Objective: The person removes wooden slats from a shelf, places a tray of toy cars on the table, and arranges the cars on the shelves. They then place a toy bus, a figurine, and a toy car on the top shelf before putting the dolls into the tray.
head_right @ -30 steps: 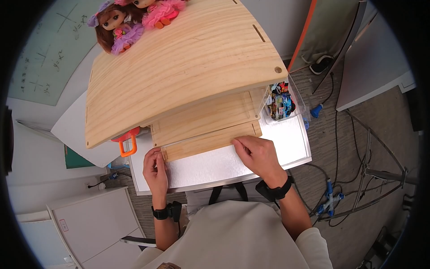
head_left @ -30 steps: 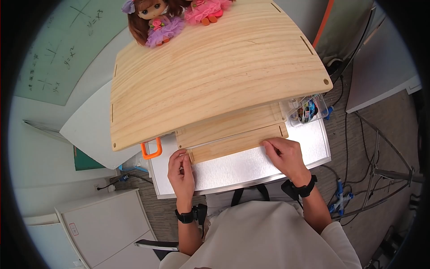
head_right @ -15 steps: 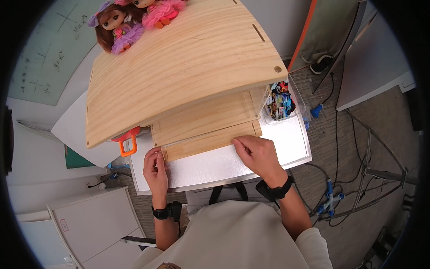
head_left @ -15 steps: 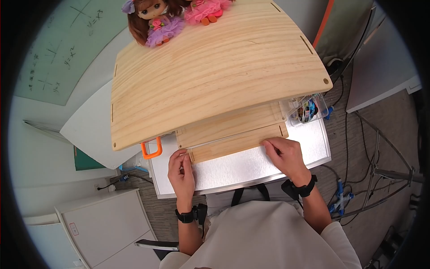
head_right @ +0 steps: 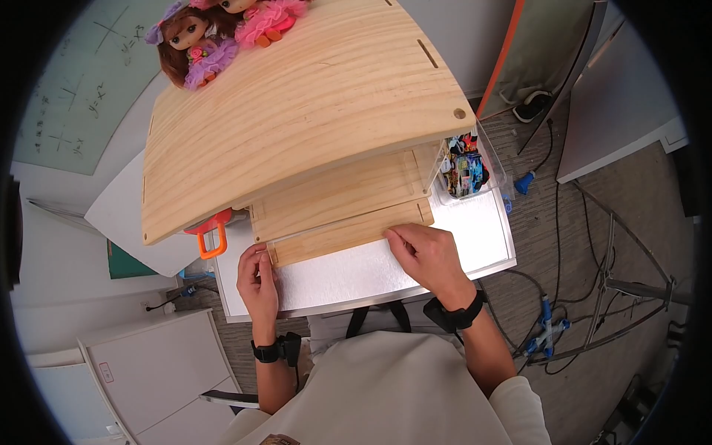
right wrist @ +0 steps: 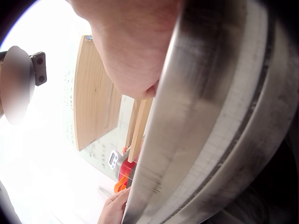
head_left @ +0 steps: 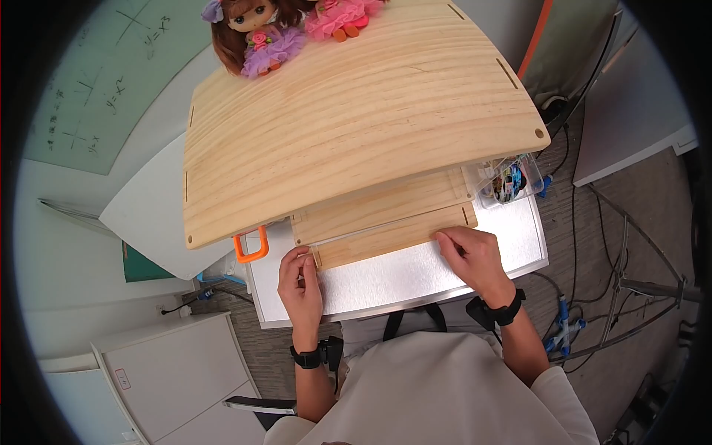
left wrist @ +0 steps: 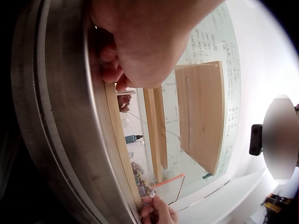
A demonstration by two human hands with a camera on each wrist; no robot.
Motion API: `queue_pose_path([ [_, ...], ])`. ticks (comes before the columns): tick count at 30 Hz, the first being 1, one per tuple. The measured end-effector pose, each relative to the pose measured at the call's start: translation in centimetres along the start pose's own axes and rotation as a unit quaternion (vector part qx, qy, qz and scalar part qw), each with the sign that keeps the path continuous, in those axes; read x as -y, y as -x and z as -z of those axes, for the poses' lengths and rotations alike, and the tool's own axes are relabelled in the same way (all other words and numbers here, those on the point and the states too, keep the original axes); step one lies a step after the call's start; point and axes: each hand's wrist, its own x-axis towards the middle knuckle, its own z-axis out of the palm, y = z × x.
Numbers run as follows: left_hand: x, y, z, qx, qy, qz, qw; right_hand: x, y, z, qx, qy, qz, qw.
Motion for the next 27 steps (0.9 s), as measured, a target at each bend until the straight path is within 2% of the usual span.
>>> queue_pose_path([
  [27, 0.16, 0.16, 0.01, 0.001, 0.018, 0.000, 1.000, 0.04, 0.16, 0.02, -0.005, 0.006, 0.011, 1.000],
])
